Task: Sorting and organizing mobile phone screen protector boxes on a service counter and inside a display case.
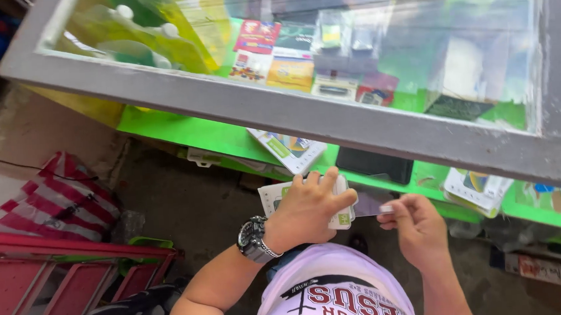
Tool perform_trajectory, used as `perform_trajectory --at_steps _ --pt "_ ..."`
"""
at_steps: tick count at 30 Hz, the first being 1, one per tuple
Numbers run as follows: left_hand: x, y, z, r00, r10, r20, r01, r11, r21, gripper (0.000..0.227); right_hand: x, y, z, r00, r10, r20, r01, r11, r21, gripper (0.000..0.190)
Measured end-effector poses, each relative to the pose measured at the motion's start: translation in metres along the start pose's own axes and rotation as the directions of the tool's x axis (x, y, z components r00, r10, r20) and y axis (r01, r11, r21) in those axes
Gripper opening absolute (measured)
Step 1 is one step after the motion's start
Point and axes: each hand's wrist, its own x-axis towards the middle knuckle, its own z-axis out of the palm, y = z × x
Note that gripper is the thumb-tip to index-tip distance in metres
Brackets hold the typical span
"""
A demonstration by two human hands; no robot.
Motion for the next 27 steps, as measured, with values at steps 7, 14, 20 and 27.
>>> perform_trajectory --at_steps 7,14,20,27 --pt "0.014 -0.015 -0.011 0.998 0.005 0.069 -0.004 1.0 -0.011 0.052 0.008 -0.001 0.011 0.997 0.07 0.045 -0.079 0.963 0.259 0.03" --pt "0.026 -0.099 0.017 0.972 -0.01 -0.234 0.064 0.973 0.223 0.062 0.039 0.042 -0.028 0.982 -0.044 -0.184 0.144 0.808 0.572 0.013" --pt "0.041 -0.142 0.029 0.974 -0.19 -0.12 0.194 0.981 0.016 0.036 0.043 0.054 -0.032 0.979 -0.009 -0.203 0.142 0.746 0.65 0.014" --pt "0.037 -0.146 0.032 0.95 -0.311 0.008 0.309 0.942 -0.128 0.041 0.041 0.06 -0.034 0.975 0.003 -0.221 0.152 0.719 0.678 0.013"
